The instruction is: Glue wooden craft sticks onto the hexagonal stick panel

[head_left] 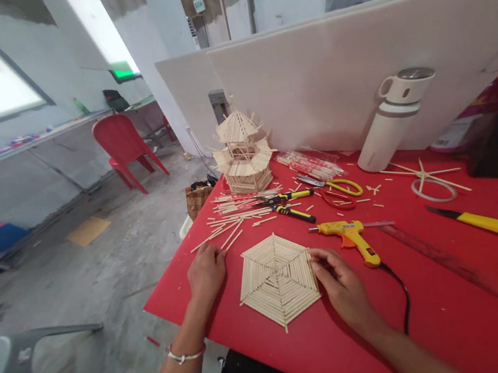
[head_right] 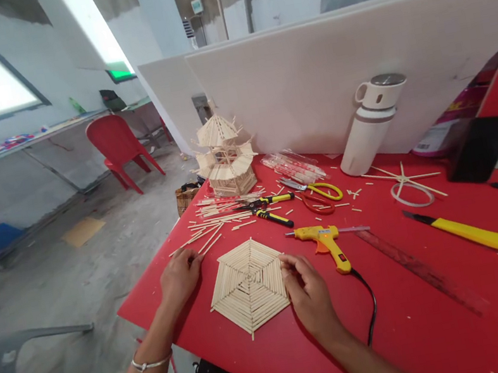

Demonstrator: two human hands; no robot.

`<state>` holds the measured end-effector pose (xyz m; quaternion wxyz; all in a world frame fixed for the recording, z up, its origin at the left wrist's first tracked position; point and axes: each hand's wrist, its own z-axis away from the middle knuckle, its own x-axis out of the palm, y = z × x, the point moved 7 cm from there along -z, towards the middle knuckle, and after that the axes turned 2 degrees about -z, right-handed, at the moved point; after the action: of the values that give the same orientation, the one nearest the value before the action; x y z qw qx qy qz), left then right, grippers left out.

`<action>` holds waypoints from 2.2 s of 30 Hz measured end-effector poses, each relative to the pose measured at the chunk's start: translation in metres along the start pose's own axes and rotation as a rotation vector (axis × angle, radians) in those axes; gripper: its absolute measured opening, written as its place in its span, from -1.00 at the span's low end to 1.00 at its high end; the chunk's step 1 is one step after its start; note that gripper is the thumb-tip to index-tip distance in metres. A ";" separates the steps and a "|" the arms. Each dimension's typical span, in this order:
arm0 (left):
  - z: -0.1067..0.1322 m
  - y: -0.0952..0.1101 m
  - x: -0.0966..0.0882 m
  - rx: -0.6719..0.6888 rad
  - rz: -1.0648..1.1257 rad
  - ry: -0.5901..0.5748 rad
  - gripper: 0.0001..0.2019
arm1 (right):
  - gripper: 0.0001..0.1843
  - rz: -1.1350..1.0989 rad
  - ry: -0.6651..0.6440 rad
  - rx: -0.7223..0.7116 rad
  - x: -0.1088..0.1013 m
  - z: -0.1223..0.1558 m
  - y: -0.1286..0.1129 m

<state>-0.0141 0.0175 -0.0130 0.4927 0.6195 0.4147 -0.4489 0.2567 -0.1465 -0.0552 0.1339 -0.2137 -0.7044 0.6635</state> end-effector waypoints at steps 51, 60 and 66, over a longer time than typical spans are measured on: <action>0.009 0.040 0.008 0.264 0.470 0.051 -0.77 | -0.71 0.042 -0.033 -0.014 0.000 0.001 -0.004; 0.005 0.040 0.019 0.276 0.395 -0.009 -0.77 | -0.73 0.070 -0.040 -0.021 -0.001 0.002 -0.006; 0.006 0.042 0.017 0.279 0.377 -0.019 -0.76 | -0.73 0.079 -0.053 -0.013 -0.002 0.002 -0.005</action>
<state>0.0298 0.0053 -0.0200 0.4815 0.7437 0.2210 -0.4077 0.2566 -0.1489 -0.0498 0.0873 -0.2246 -0.7029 0.6692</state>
